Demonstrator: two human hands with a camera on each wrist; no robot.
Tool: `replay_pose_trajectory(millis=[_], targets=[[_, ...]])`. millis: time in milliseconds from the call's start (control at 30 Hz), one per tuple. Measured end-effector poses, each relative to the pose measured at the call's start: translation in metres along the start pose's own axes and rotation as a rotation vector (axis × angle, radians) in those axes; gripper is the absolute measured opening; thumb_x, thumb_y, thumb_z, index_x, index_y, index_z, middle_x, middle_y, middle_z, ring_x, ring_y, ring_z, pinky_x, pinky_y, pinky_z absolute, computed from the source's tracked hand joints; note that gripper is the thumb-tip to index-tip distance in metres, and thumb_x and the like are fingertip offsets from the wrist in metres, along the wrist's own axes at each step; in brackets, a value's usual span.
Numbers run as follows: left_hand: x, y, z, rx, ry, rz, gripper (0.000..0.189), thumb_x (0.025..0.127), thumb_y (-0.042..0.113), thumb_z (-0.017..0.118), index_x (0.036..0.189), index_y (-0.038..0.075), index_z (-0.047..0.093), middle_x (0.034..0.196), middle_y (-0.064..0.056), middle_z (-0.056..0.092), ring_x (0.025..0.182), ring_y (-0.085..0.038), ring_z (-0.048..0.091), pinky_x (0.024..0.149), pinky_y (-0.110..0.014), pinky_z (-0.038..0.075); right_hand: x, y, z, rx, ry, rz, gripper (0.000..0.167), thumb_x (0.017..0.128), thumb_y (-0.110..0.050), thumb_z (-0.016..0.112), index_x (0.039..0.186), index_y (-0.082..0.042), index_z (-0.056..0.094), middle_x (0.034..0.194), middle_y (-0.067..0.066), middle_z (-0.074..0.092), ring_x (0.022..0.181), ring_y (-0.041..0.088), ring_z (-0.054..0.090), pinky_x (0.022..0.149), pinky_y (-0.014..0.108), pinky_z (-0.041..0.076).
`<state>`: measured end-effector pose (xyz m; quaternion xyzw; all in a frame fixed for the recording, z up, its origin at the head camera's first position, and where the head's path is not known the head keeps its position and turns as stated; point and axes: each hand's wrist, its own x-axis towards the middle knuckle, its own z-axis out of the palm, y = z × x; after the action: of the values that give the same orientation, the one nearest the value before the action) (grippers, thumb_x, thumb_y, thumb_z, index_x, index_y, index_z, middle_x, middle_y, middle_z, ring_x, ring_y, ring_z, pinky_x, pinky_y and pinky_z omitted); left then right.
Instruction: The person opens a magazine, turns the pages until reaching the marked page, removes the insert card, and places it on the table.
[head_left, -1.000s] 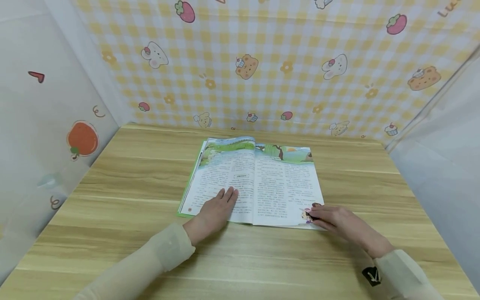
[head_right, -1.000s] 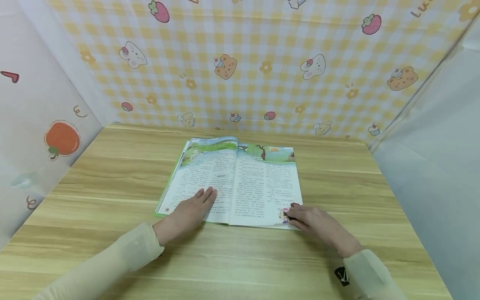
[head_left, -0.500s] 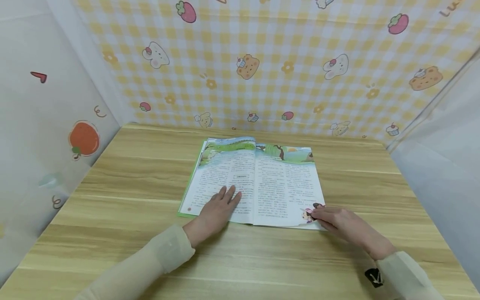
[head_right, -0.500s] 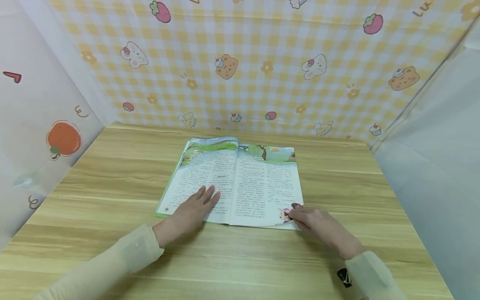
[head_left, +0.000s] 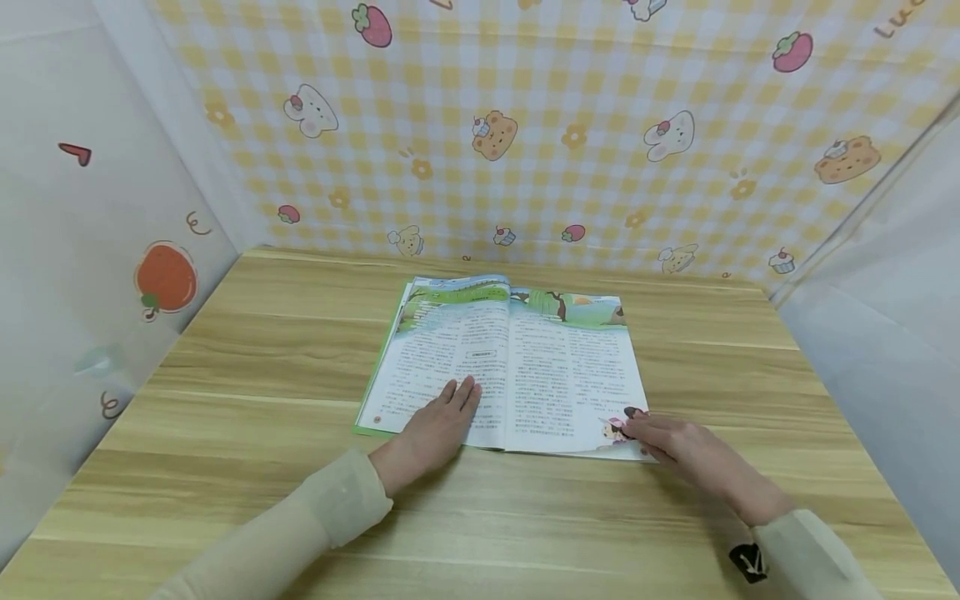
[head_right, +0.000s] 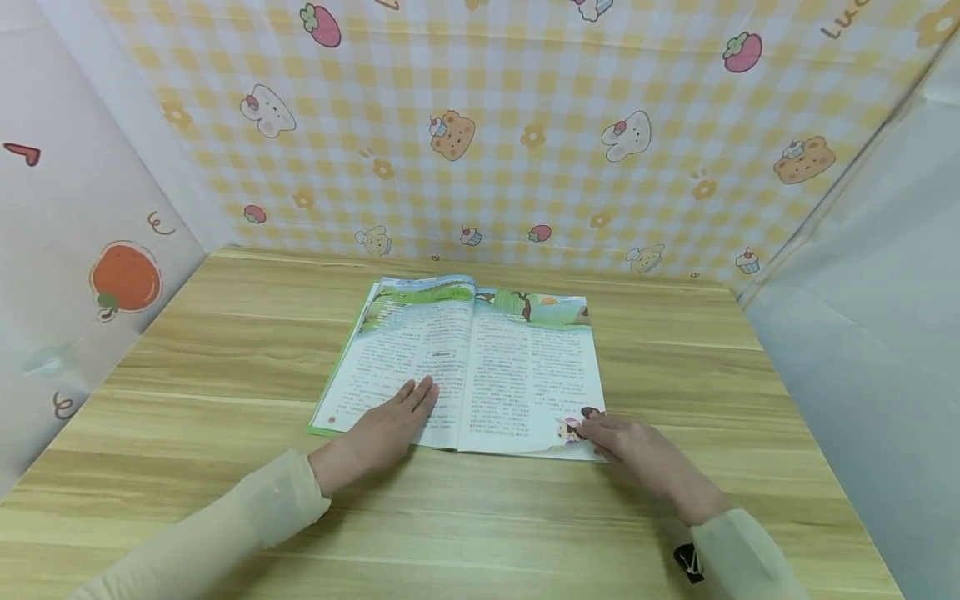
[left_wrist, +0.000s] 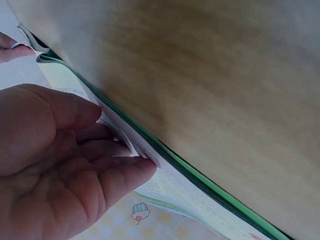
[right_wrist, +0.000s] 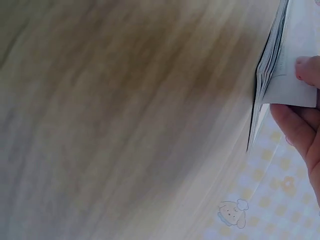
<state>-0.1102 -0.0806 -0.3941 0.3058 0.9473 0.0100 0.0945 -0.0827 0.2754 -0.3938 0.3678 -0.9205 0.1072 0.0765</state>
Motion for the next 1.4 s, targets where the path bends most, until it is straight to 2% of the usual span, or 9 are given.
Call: replay_pose_trajectory(millis=[100, 200, 333, 500, 600, 733, 967, 1167, 1400], targets=[[0.0, 0.0, 0.0, -0.004, 0.0, 0.0, 0.045, 0.098, 0.0, 0.041, 0.142, -0.005, 0.035, 0.148, -0.02, 0.033, 0.134, -0.037, 0.036, 0.104, -0.041, 0.04, 0.0, 0.0, -0.001, -0.03, 0.052, -0.015, 0.038, 0.073, 0.003, 0.07, 0.11, -0.006, 0.068, 0.107, 0.013, 0.069, 0.094, 0.028, 0.068, 0.074, 0.039, 0.056], [0.001, -0.001, -0.001, -0.009, 0.01, 0.001, 0.045, 0.097, 0.0, 0.042, 0.141, -0.005, 0.036, 0.148, -0.021, 0.034, 0.134, -0.038, 0.037, 0.103, -0.041, 0.04, 0.002, -0.001, -0.003, -0.078, 0.153, -0.061, 0.024, 0.093, -0.014, 0.054, 0.112, -0.008, 0.067, 0.109, 0.011, 0.069, 0.094, 0.027, 0.067, 0.073, 0.037, 0.055], [0.003, -0.003, 0.0, -0.022, 0.012, 0.0, 0.046, 0.096, -0.001, 0.043, 0.141, -0.005, 0.035, 0.148, -0.021, 0.033, 0.133, -0.038, 0.037, 0.102, -0.041, 0.041, 0.009, -0.003, -0.007, -0.163, 0.304, -0.137, 0.051, 0.105, -0.026, 0.021, 0.112, -0.007, 0.067, 0.109, 0.011, 0.069, 0.095, 0.026, 0.067, 0.071, 0.036, 0.054], [0.003, -0.003, -0.001, -0.048, 0.002, -0.006, 0.047, 0.096, -0.001, 0.044, 0.142, -0.004, 0.035, 0.149, -0.02, 0.033, 0.134, -0.038, 0.037, 0.096, -0.041, 0.046, 0.017, -0.005, -0.01, -0.257, 0.44, -0.201, 0.045, 0.105, -0.019, 0.026, 0.111, -0.004, 0.068, 0.109, 0.01, 0.069, 0.102, 0.021, 0.066, 0.074, 0.033, 0.053], [0.003, -0.003, -0.003, -0.078, 0.002, -0.01, 0.047, 0.096, 0.0, 0.044, 0.142, -0.004, 0.035, 0.149, -0.019, 0.032, 0.133, -0.037, 0.037, 0.091, -0.041, 0.05, 0.022, -0.007, -0.011, -0.278, 0.521, -0.231, 0.04, 0.104, -0.016, 0.031, 0.111, -0.005, 0.068, 0.11, 0.01, 0.069, 0.113, 0.016, 0.06, 0.09, 0.026, 0.048], [0.002, -0.003, -0.004, -0.094, 0.042, -0.001, 0.045, 0.098, 0.005, 0.043, 0.142, -0.004, 0.036, 0.148, -0.019, 0.034, 0.132, -0.037, 0.039, 0.09, -0.042, 0.051, 0.028, -0.014, -0.015, -0.269, 0.567, -0.234, 0.037, 0.103, -0.016, 0.034, 0.111, -0.003, 0.068, 0.11, 0.011, 0.069, 0.12, 0.014, 0.055, 0.106, 0.018, 0.032], [0.005, 0.0, -0.007, -0.087, 0.133, 0.019, 0.057, 0.1, 0.031, 0.042, 0.142, -0.007, 0.033, 0.15, -0.021, 0.029, 0.138, -0.035, 0.029, 0.111, -0.04, 0.029, 0.041, -0.027, -0.024, -0.242, 0.651, -0.251, 0.032, 0.101, -0.012, 0.04, 0.105, -0.001, 0.07, 0.107, 0.014, 0.07, 0.11, 0.02, 0.062, 0.105, 0.02, 0.035], [0.012, 0.012, -0.014, -0.108, 0.148, 0.026, 0.075, 0.096, 0.05, 0.041, 0.145, -0.005, 0.027, 0.154, -0.02, 0.02, 0.143, -0.033, 0.018, 0.114, -0.041, 0.024, 0.05, -0.036, -0.031, -0.228, 0.681, -0.267, 0.03, 0.101, -0.01, 0.041, 0.106, 0.001, 0.069, 0.109, 0.017, 0.068, 0.115, 0.022, 0.059, 0.105, 0.022, 0.036], [0.023, 0.041, -0.02, -0.165, 0.153, 0.14, 0.087, 0.093, 0.059, 0.041, 0.15, 0.0, 0.011, 0.158, -0.015, 0.004, 0.145, -0.027, 0.007, 0.116, -0.036, 0.018, 0.056, -0.042, -0.033, -0.206, 0.71, -0.271, 0.03, 0.1, -0.01, 0.043, 0.102, 0.002, 0.07, 0.106, 0.017, 0.069, 0.113, 0.022, 0.061, 0.104, 0.021, 0.037]])
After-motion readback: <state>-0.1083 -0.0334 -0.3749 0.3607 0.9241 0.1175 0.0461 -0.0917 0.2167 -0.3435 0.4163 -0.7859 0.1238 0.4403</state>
